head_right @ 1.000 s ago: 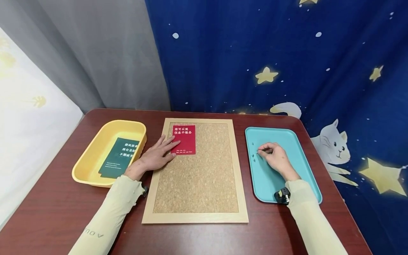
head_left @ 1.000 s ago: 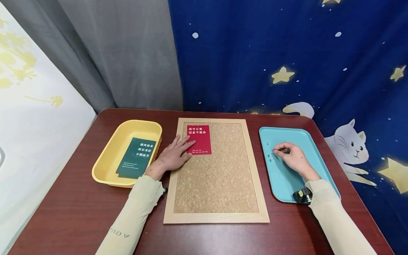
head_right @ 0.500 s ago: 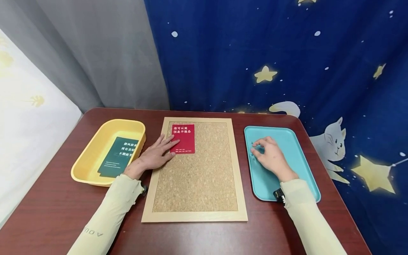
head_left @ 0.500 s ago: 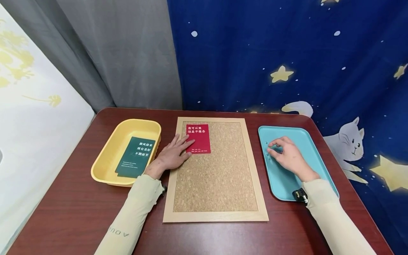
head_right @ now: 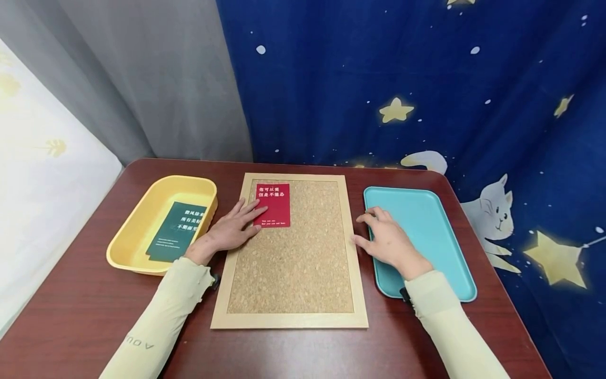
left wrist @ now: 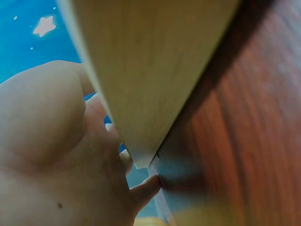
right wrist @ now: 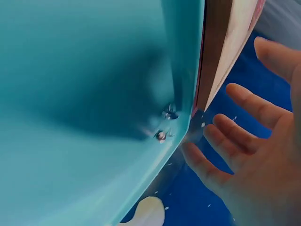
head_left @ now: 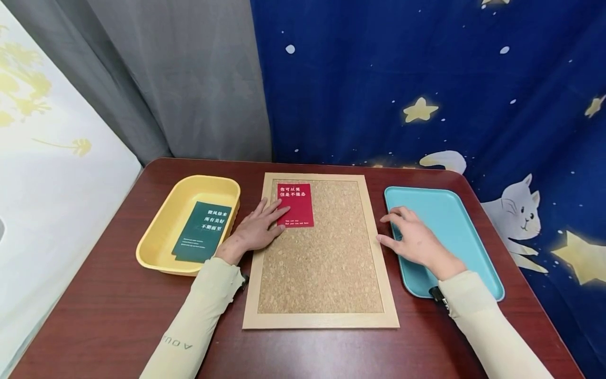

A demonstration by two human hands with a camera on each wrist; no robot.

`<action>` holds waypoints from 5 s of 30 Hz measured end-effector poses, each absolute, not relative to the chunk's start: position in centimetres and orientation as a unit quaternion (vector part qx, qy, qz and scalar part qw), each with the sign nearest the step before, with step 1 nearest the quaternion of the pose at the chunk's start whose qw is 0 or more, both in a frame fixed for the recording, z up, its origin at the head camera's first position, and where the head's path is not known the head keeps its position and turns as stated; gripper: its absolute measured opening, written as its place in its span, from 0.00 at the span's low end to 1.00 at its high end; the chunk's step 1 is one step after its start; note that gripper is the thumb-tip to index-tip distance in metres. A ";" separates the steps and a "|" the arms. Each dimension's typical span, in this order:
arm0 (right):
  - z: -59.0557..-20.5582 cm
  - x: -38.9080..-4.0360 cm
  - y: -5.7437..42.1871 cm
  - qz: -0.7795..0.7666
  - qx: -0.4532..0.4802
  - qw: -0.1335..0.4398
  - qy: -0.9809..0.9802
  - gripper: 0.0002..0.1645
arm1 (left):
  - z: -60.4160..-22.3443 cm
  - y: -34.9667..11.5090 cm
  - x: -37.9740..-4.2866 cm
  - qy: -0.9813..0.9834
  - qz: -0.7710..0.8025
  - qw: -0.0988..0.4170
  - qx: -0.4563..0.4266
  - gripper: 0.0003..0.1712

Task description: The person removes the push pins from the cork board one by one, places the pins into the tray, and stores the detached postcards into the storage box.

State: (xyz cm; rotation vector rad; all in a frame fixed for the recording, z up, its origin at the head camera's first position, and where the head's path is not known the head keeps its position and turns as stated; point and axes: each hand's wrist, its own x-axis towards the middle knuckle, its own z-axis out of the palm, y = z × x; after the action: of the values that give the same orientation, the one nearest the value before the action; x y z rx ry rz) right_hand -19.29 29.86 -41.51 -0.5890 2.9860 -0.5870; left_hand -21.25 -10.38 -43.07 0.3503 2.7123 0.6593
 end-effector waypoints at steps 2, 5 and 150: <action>-41.6 -19.0 29.4 -0.181 -0.195 0.032 0.963 0.32 | -43.0 -10.4 -21.2 0.952 0.230 0.164 0.123 0.37; -41.8 -18.8 28.7 -0.177 -0.203 0.047 0.962 0.39 | -42.9 -10.4 -21.2 0.953 0.225 0.162 0.124 0.37; -42.7 -18.5 26.6 -0.164 -0.220 0.151 0.950 0.56 | -40.8 -6.8 -26.5 0.932 0.359 0.042 -0.004 0.54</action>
State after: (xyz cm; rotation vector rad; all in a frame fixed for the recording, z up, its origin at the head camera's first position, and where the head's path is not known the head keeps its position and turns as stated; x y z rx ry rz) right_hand -18.46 26.58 -42.70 -0.6305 2.7277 -0.4721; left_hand -26.49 -6.76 -40.75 -0.0137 2.8528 1.0999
